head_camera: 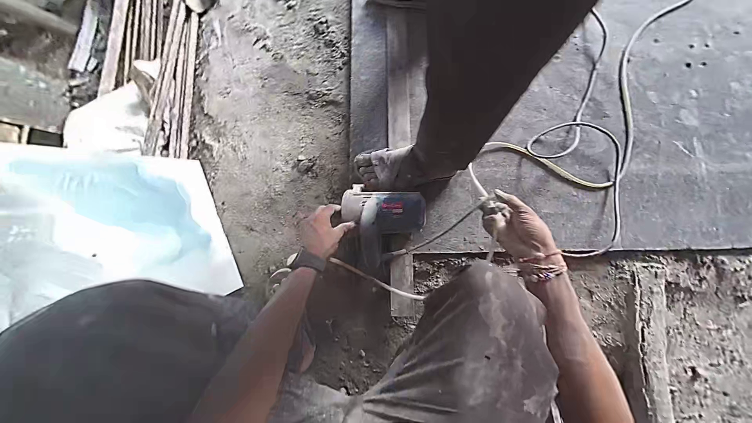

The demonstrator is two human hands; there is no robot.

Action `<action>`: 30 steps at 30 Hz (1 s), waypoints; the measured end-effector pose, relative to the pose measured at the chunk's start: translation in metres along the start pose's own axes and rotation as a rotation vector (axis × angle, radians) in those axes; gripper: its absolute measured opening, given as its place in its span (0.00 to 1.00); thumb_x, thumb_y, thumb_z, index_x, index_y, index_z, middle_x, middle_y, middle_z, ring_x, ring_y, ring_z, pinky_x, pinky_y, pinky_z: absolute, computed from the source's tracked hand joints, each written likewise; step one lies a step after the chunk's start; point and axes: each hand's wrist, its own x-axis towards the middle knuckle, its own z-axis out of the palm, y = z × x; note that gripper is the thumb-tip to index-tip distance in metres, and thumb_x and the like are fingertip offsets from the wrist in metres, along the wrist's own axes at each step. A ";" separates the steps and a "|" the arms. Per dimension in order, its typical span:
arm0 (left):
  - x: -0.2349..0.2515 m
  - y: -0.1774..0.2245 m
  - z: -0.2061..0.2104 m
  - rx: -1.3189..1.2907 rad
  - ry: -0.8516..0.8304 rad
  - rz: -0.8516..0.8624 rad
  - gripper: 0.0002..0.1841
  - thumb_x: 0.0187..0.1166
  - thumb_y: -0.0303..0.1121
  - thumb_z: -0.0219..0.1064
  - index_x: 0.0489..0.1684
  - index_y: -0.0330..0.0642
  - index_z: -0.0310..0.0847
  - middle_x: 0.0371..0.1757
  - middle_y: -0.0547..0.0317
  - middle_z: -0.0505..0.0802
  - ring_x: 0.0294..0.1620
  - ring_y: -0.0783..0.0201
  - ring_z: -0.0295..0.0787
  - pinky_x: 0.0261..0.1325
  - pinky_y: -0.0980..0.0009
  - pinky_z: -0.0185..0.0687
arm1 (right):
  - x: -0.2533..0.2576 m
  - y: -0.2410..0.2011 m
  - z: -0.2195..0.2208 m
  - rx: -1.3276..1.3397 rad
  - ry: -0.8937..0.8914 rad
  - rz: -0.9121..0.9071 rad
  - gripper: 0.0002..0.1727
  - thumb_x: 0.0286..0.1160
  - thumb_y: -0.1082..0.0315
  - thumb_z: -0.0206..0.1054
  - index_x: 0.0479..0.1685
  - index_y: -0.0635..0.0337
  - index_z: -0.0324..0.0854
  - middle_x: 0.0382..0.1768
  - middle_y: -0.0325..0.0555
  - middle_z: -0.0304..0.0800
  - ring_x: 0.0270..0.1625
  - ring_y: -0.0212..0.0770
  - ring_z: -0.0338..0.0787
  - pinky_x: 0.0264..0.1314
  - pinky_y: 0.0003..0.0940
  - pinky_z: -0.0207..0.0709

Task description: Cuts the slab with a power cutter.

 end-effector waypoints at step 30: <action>0.016 -0.003 -0.023 -0.172 -0.239 0.123 0.30 0.76 0.35 0.76 0.74 0.27 0.76 0.75 0.22 0.77 0.77 0.31 0.76 0.81 0.46 0.72 | -0.058 -0.014 0.146 -1.055 0.791 -0.179 0.13 0.68 0.70 0.75 0.47 0.70 0.83 0.39 0.58 0.88 0.39 0.50 0.89 0.46 0.53 0.84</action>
